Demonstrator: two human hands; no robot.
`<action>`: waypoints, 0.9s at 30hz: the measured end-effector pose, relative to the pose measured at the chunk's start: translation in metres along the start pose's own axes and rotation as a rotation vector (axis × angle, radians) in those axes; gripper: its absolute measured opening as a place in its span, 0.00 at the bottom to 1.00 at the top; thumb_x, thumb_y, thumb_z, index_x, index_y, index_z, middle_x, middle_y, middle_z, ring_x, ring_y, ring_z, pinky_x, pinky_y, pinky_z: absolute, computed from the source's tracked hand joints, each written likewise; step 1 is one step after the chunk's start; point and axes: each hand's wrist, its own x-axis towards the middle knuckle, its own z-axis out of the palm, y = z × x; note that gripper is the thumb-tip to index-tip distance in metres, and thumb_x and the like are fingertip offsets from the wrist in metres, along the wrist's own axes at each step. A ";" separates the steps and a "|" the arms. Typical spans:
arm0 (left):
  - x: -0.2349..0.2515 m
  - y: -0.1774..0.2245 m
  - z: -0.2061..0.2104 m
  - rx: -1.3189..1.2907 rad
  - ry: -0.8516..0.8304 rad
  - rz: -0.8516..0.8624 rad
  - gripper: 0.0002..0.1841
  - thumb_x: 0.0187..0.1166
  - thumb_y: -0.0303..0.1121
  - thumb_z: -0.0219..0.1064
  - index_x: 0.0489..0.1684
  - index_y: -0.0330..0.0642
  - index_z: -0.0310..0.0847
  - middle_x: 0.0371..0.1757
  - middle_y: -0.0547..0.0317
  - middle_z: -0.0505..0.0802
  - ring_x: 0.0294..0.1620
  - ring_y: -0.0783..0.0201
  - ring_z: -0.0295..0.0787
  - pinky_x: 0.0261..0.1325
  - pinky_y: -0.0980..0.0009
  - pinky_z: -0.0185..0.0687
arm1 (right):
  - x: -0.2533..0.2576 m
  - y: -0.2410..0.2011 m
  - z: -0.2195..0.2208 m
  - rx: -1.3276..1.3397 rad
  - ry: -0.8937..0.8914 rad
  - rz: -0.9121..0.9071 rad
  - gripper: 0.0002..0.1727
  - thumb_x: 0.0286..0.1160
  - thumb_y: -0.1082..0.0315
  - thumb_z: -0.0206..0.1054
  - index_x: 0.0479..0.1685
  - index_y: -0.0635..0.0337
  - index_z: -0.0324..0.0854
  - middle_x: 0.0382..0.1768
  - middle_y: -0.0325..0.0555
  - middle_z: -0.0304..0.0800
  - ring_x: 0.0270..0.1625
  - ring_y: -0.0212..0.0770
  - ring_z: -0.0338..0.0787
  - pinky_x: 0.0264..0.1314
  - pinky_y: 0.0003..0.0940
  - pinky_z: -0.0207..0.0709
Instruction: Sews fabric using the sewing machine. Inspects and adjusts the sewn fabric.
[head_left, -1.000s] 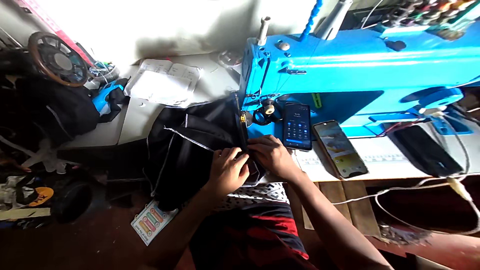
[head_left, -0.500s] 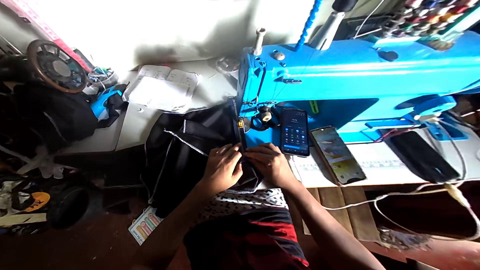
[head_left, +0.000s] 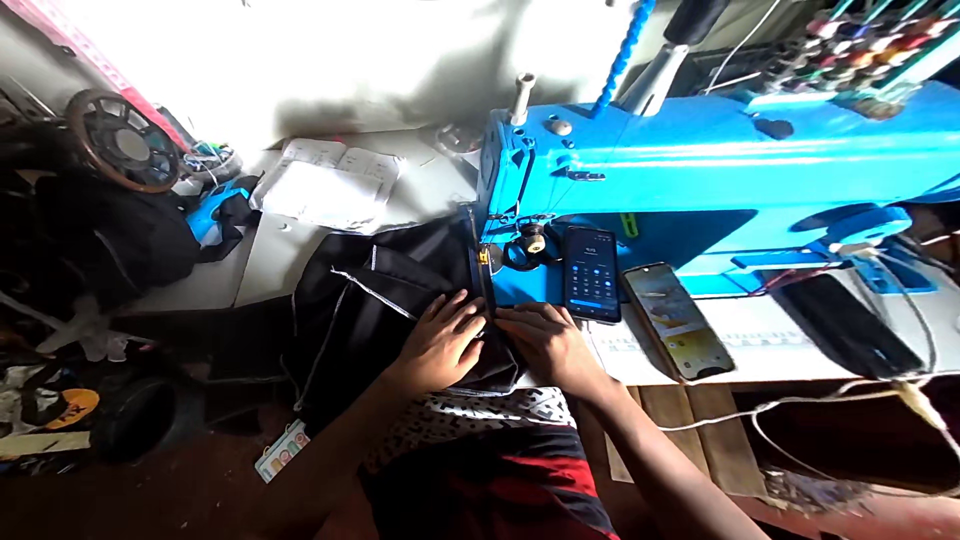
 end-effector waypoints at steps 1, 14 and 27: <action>0.000 -0.001 0.000 -0.002 0.004 0.003 0.22 0.87 0.41 0.54 0.74 0.45 0.82 0.82 0.54 0.81 0.90 0.49 0.65 0.89 0.43 0.55 | 0.000 0.000 0.000 -0.005 0.000 0.002 0.17 0.85 0.66 0.57 0.55 0.50 0.94 0.64 0.38 0.94 0.68 0.50 0.90 0.66 0.53 0.78; 0.023 -0.029 0.000 0.007 0.029 0.063 0.20 0.87 0.42 0.54 0.66 0.43 0.87 0.83 0.52 0.80 0.90 0.49 0.65 0.89 0.42 0.55 | 0.015 0.006 0.008 -0.080 0.000 0.062 0.17 0.86 0.65 0.56 0.57 0.50 0.93 0.65 0.36 0.93 0.69 0.54 0.87 0.66 0.57 0.74; 0.044 -0.057 -0.005 0.048 0.042 0.143 0.21 0.84 0.42 0.58 0.68 0.48 0.87 0.83 0.56 0.81 0.91 0.50 0.63 0.90 0.44 0.53 | 0.019 0.007 0.015 -0.116 0.025 0.096 0.19 0.83 0.66 0.57 0.61 0.49 0.92 0.67 0.37 0.92 0.72 0.56 0.86 0.69 0.58 0.75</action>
